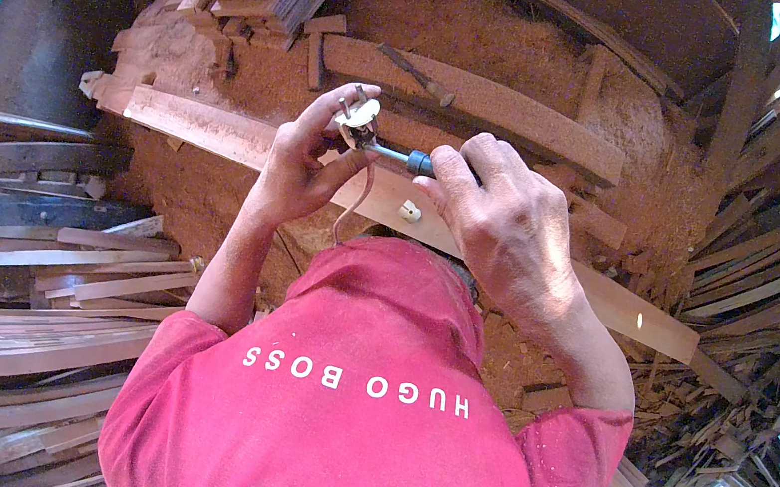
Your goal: The person disassembles an electrical plug using a screwdriver while sitting on the floor of a workshop.
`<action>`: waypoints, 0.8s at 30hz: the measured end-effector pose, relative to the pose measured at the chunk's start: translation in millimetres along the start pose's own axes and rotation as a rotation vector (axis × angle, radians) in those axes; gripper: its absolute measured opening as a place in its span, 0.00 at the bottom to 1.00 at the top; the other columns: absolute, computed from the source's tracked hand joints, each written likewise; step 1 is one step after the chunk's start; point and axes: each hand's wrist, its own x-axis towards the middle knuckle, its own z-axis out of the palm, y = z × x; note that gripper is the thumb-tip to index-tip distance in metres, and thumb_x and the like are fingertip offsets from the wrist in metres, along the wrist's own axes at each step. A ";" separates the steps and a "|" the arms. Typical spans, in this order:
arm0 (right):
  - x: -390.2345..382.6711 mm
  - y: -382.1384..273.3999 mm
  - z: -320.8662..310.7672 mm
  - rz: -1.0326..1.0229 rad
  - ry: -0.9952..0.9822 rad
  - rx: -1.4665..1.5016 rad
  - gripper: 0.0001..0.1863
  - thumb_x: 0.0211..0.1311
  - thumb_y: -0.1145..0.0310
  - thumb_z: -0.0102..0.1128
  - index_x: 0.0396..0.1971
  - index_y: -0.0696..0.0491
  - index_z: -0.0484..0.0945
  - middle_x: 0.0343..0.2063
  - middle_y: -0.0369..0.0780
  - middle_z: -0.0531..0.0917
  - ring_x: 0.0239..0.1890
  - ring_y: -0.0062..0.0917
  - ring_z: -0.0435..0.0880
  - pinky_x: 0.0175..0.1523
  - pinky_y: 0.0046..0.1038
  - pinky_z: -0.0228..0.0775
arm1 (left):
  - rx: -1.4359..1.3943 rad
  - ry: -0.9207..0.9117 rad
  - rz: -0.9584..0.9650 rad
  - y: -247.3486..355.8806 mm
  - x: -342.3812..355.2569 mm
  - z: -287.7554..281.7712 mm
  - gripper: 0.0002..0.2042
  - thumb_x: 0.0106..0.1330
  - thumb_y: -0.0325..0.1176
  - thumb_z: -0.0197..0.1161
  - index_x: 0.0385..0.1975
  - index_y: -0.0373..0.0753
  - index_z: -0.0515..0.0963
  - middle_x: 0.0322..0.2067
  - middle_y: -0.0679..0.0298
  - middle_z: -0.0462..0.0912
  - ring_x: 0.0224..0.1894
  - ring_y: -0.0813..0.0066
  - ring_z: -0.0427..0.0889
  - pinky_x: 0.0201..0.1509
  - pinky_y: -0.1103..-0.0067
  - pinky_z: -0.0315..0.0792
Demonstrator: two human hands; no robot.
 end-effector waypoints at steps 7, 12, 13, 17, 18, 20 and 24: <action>-2.6 3.4 8.6 -0.110 0.063 -0.075 0.20 0.45 0.70 0.74 0.39 0.57 0.78 0.31 0.41 0.75 0.30 0.31 0.80 0.28 0.29 0.75 | -0.015 0.040 0.031 -7.4 -0.1 2.5 0.29 0.61 0.22 0.65 0.63 0.38 0.64 0.26 0.70 0.76 0.27 0.89 0.70 0.29 0.86 0.67; -3.9 2.9 12.3 -0.107 0.063 -0.036 0.20 0.46 0.71 0.73 0.41 0.58 0.78 0.32 0.42 0.75 0.30 0.31 0.80 0.28 0.30 0.75 | -0.026 0.041 -0.013 -11.5 -1.1 2.0 0.29 0.61 0.23 0.66 0.63 0.38 0.65 0.25 0.72 0.74 0.27 0.89 0.68 0.28 0.87 0.64; -4.4 3.5 13.3 -0.102 0.058 -0.028 0.20 0.46 0.72 0.73 0.40 0.58 0.78 0.32 0.42 0.75 0.29 0.31 0.80 0.28 0.30 0.75 | -0.038 0.042 -0.022 -12.3 -1.3 2.6 0.29 0.61 0.23 0.66 0.63 0.38 0.65 0.25 0.72 0.74 0.27 0.89 0.68 0.28 0.87 0.64; -4.8 3.2 14.2 -0.076 0.042 0.006 0.18 0.48 0.72 0.72 0.40 0.58 0.77 0.32 0.42 0.75 0.29 0.32 0.80 0.27 0.30 0.75 | -0.084 0.027 -0.085 -13.4 -2.5 3.5 0.30 0.60 0.22 0.67 0.63 0.37 0.64 0.30 0.71 0.76 0.31 0.88 0.71 0.32 0.86 0.67; -5.3 3.5 14.9 -0.075 0.044 0.012 0.18 0.48 0.72 0.72 0.40 0.58 0.77 0.31 0.42 0.75 0.29 0.32 0.80 0.27 0.30 0.75 | -0.077 0.007 -0.119 -11.5 -2.7 1.3 0.31 0.59 0.21 0.67 0.63 0.37 0.64 0.36 0.69 0.78 0.35 0.86 0.74 0.35 0.85 0.70; -6.1 5.2 17.3 -0.073 0.046 0.023 0.18 0.48 0.72 0.72 0.39 0.58 0.77 0.31 0.41 0.75 0.28 0.31 0.80 0.27 0.30 0.75 | -0.078 -0.012 -0.152 -9.4 -2.3 0.2 0.32 0.59 0.19 0.67 0.64 0.37 0.63 0.41 0.67 0.80 0.38 0.85 0.77 0.39 0.85 0.72; -5.4 5.5 18.5 -0.074 0.039 0.021 0.16 0.50 0.71 0.70 0.39 0.58 0.77 0.31 0.41 0.74 0.30 0.32 0.79 0.29 0.31 0.76 | -0.065 0.019 -0.068 -13.4 -1.5 3.5 0.31 0.59 0.20 0.67 0.63 0.37 0.64 0.38 0.68 0.81 0.35 0.86 0.76 0.36 0.86 0.71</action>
